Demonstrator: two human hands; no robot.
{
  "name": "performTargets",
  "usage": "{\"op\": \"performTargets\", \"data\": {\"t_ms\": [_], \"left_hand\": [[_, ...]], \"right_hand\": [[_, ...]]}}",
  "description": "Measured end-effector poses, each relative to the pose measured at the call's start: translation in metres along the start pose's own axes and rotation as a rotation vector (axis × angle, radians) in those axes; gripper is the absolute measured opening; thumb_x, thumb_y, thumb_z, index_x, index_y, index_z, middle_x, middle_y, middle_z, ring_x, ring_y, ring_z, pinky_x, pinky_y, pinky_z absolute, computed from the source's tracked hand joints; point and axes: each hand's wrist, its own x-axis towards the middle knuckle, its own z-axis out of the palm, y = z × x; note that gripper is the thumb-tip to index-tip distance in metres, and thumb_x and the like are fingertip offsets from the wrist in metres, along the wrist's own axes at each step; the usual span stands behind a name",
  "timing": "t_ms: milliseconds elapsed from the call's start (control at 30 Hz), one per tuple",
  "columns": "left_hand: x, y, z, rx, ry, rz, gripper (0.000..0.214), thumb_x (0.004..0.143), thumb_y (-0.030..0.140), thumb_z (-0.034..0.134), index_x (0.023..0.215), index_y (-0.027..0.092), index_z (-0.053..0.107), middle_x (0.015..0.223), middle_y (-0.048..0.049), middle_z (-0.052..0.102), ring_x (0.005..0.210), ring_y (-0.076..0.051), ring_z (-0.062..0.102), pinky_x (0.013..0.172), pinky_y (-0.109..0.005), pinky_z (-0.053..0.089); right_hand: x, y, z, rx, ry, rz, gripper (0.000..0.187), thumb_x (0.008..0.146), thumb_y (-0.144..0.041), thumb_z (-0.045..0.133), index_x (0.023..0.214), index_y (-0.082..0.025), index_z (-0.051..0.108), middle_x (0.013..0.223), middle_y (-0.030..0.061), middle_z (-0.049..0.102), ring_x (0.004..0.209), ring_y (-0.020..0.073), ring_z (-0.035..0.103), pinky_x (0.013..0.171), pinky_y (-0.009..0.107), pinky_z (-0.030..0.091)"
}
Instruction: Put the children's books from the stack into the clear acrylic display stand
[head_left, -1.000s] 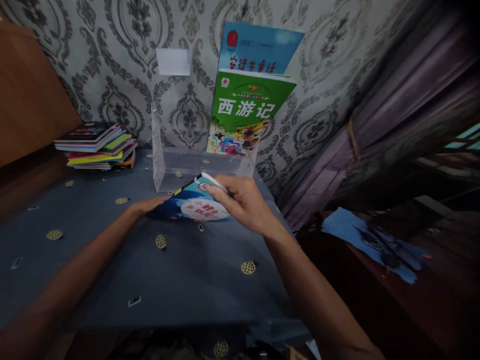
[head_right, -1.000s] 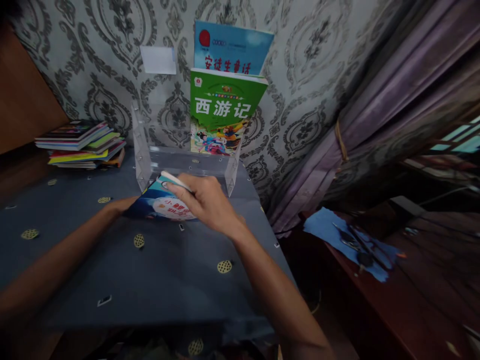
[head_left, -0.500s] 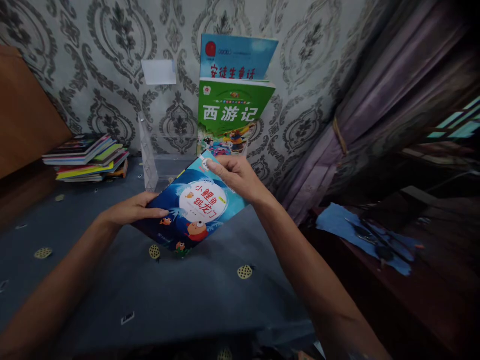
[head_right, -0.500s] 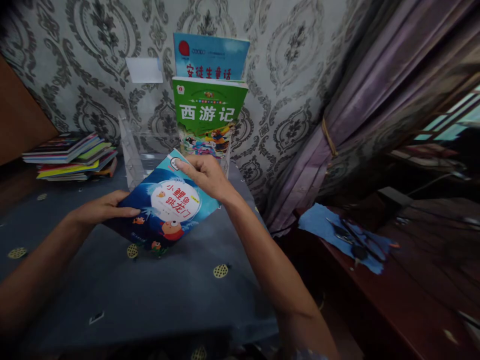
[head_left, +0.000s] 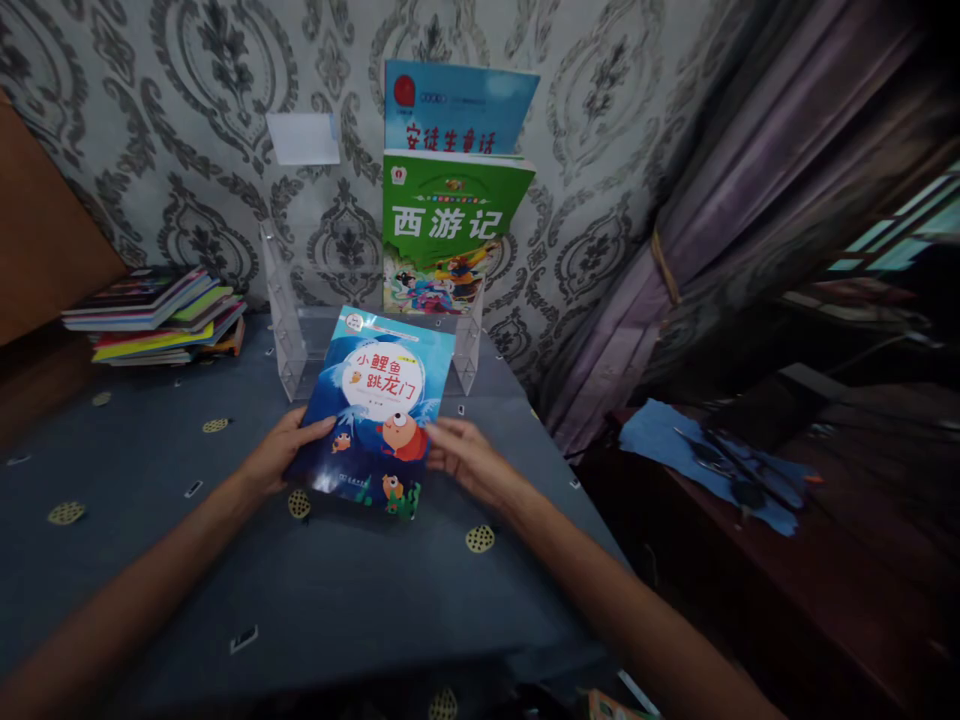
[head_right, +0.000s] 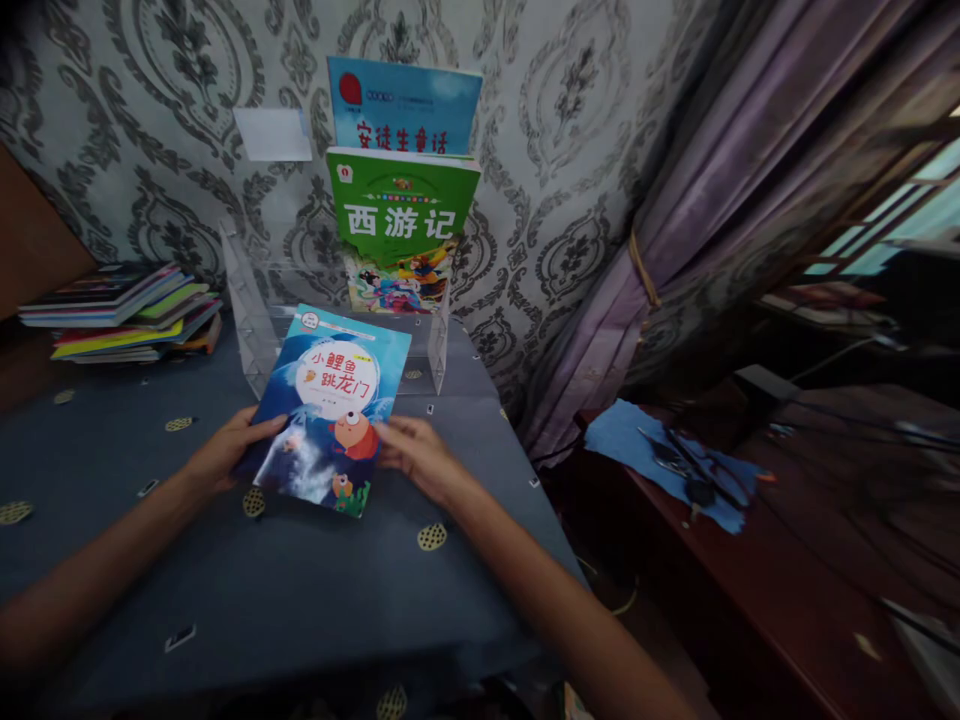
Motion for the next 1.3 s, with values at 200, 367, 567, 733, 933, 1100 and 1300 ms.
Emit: {"op": "performTargets", "data": {"t_ms": [200,367,567,733,933,1100,1300], "left_hand": [[-0.004,-0.026,-0.004,-0.064,0.067,-0.075,0.040,0.073,0.039,0.079,0.103,0.016,0.068,0.088,-0.0092,0.078,0.070,-0.023,0.074,0.066,-0.032,0.063],[-0.001,-0.032,-0.011,-0.113,0.077,-0.096,0.039,0.068,0.040,0.083,0.095,0.014,0.072,0.080,-0.0073,0.077,0.067,-0.023,0.073,0.062,-0.031,0.061],[0.010,-0.035,-0.018,-0.106,0.136,0.098,0.053,0.066,0.044,0.086,0.107,0.015,0.070,0.102,-0.0090,0.077,0.083,-0.023,0.073,0.069,-0.028,0.059],[0.017,-0.037,-0.027,0.061,0.174,0.160,0.068,0.063,0.053,0.086,0.114,0.015,0.064,0.097,-0.0078,0.077,0.073,-0.019,0.071,0.062,-0.025,0.056],[0.025,-0.039,-0.039,0.293,0.180,0.239,0.073,0.065,0.066,0.077,0.116,0.016,0.062,0.097,-0.0100,0.076,0.080,-0.025,0.072,0.066,-0.030,0.057],[0.028,-0.040,-0.053,0.635,0.267,0.247,0.076,0.080,0.060,0.061,0.139,0.012,0.049,0.069,0.0004,0.065,0.050,-0.016,0.058,0.047,-0.025,0.043],[0.014,-0.022,-0.041,1.443,0.441,0.269,0.039,0.095,0.034,0.045,0.127,0.017,0.060,0.090,-0.0082,0.070,0.083,-0.026,0.067,0.069,-0.032,0.050]], "right_hand": [[-0.019,0.038,0.012,-0.127,-0.197,0.129,0.059,0.070,-0.057,0.082,0.105,-0.013,0.064,0.077,0.0019,0.074,0.063,0.0121,0.071,0.058,0.020,0.055],[-0.026,0.042,0.006,-0.140,-0.262,0.159,0.064,0.078,-0.061,0.074,0.118,-0.014,0.054,0.081,0.0027,0.072,0.058,0.0152,0.072,0.049,0.021,0.053],[-0.034,0.040,0.001,-0.148,-0.400,0.317,0.065,0.079,-0.063,0.072,0.116,-0.014,0.051,0.061,-0.0034,0.065,0.045,0.0122,0.065,0.041,0.018,0.046],[-0.036,0.031,0.004,-0.158,-0.452,0.425,0.061,0.076,-0.063,0.074,0.107,-0.015,0.052,0.063,-0.0044,0.065,0.037,0.0073,0.058,0.036,0.015,0.036],[-0.029,0.032,0.004,-0.194,-0.477,0.550,0.062,0.075,-0.069,0.069,0.104,-0.018,0.047,0.065,-0.0029,0.069,0.035,0.0065,0.055,0.036,0.016,0.036],[-0.028,0.035,0.008,-0.236,-0.426,0.568,0.069,0.074,-0.073,0.066,0.109,-0.019,0.041,0.062,-0.0037,0.069,0.037,0.0083,0.056,0.035,0.016,0.037],[-0.033,0.037,0.014,-0.263,-0.335,0.480,0.072,0.077,-0.075,0.061,0.116,-0.020,0.036,0.061,-0.0059,0.067,0.035,0.0083,0.053,0.034,0.017,0.034]]}}
